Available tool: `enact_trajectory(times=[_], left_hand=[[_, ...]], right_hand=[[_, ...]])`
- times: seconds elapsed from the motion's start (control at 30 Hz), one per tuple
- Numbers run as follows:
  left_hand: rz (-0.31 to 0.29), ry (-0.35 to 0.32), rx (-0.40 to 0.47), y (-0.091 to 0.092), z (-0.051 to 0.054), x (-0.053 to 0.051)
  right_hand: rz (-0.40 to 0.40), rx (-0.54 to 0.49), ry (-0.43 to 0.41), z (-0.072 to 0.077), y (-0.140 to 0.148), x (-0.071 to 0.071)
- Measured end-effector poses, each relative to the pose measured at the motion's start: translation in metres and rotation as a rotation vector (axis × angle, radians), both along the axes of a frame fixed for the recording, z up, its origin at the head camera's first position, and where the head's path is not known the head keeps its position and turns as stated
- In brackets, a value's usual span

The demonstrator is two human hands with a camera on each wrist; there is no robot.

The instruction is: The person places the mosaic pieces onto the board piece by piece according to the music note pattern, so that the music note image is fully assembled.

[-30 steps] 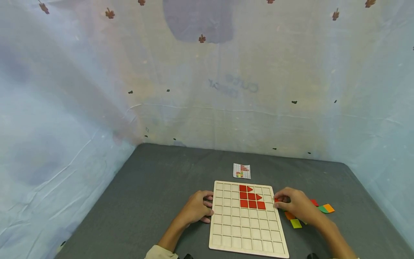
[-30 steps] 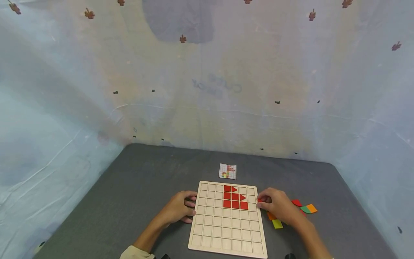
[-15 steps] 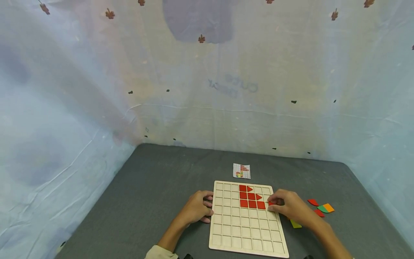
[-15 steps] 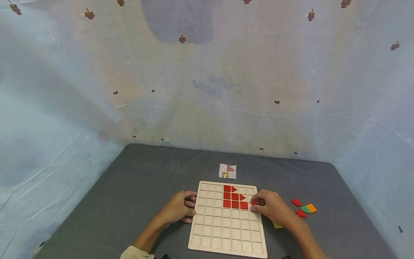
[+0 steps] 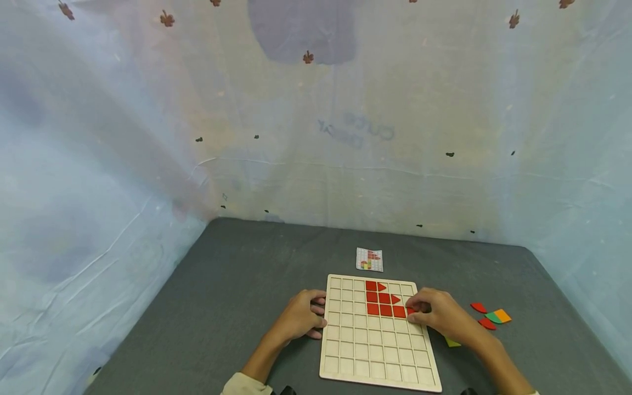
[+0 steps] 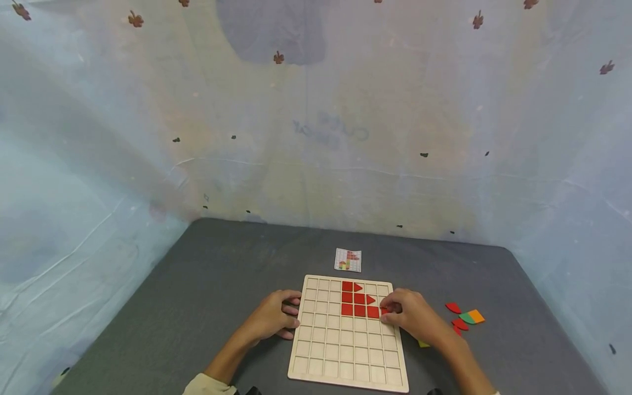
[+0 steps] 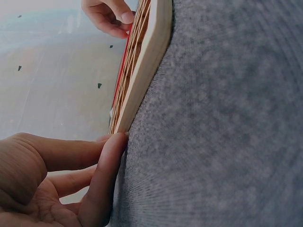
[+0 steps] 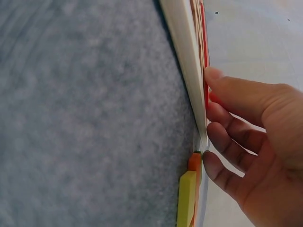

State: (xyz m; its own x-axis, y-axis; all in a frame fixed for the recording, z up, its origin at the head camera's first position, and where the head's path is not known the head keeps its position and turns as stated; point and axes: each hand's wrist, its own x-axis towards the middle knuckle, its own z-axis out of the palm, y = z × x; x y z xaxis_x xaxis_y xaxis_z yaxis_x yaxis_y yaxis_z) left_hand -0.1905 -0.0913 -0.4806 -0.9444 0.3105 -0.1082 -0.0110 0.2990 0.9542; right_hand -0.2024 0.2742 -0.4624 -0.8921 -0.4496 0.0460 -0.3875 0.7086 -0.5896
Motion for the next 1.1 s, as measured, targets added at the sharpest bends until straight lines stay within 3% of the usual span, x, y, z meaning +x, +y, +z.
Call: enact_trajectory(times=[0.57, 1.1], left_hand=[[-0.003, 0.000, 0.001, 0.000, -0.001, -0.002], [-0.010, 0.001, 0.040, -0.001, 0.000, 0.000]], right_hand=[[0.012, -0.004, -0.035, 0.002, -0.001, 0.002], [-0.124, -0.011, 0.026, 0.011, 0.028, 0.009]])
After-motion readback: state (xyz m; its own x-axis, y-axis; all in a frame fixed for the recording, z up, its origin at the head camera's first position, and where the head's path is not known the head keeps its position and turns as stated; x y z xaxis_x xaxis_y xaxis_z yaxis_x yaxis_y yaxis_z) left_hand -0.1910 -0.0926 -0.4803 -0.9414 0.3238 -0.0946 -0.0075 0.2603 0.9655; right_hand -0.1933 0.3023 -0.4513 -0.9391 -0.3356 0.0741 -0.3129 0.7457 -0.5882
